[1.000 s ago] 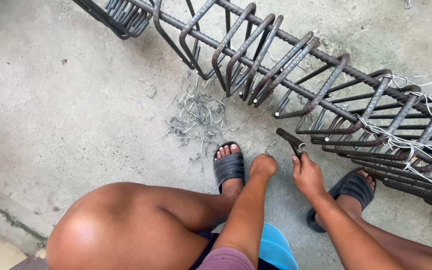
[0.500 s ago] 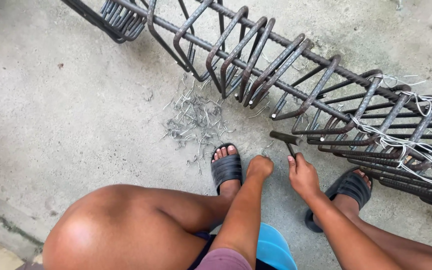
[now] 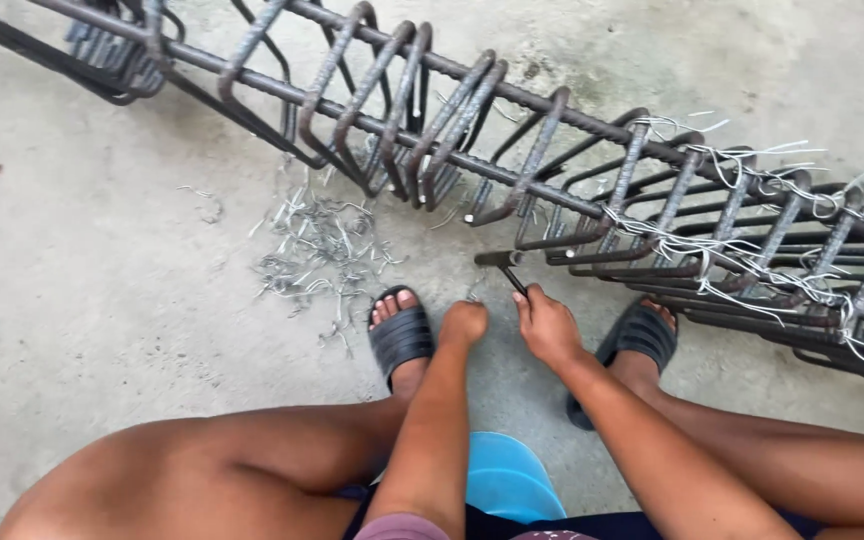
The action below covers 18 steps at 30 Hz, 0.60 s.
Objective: Tying steel rebar together using wire ties and a manual twisting tool to form a structural cage.
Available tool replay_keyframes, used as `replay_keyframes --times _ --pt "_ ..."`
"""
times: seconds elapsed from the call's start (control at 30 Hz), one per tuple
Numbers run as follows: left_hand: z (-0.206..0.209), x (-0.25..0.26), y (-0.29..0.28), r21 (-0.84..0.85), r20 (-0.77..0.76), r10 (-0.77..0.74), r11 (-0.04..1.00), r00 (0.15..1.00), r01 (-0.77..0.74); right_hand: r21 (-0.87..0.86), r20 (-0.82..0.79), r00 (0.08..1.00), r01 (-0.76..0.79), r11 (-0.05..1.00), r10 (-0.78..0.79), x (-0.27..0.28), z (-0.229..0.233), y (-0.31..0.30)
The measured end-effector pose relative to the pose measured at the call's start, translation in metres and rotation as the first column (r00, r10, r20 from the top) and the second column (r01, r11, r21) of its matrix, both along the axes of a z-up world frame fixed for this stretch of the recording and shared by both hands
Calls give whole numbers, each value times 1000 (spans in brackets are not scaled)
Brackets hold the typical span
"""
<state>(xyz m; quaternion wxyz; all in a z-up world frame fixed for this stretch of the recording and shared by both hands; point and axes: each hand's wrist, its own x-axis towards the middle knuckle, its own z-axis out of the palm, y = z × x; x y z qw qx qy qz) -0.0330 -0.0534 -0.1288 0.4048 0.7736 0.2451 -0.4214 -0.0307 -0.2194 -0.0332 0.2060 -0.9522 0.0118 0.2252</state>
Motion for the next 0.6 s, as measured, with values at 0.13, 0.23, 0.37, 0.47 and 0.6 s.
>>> replay_keyframes --times 0.13,0.23,0.37,0.47,0.6 --pt "9 -5 8 48 110 -137 990 984 132 90 311 950 6 996 -33 -11 -10 3" --pt "0 -7 3 52 166 -237 971 957 232 -89 -26 993 -115 989 113 -2 -13 4" --pt "76 -7 9 -90 101 117 990 988 -108 41 93 995 -30 999 26 -4 9 8" --pt "19 -11 3 -102 -14 262 960 965 -263 112 187 981 40 993 -61 -11 -6 3" --pt "13 -8 2 -105 -26 259 960 966 -260 -58 -72 993 -99 993 94 -2 18 8"
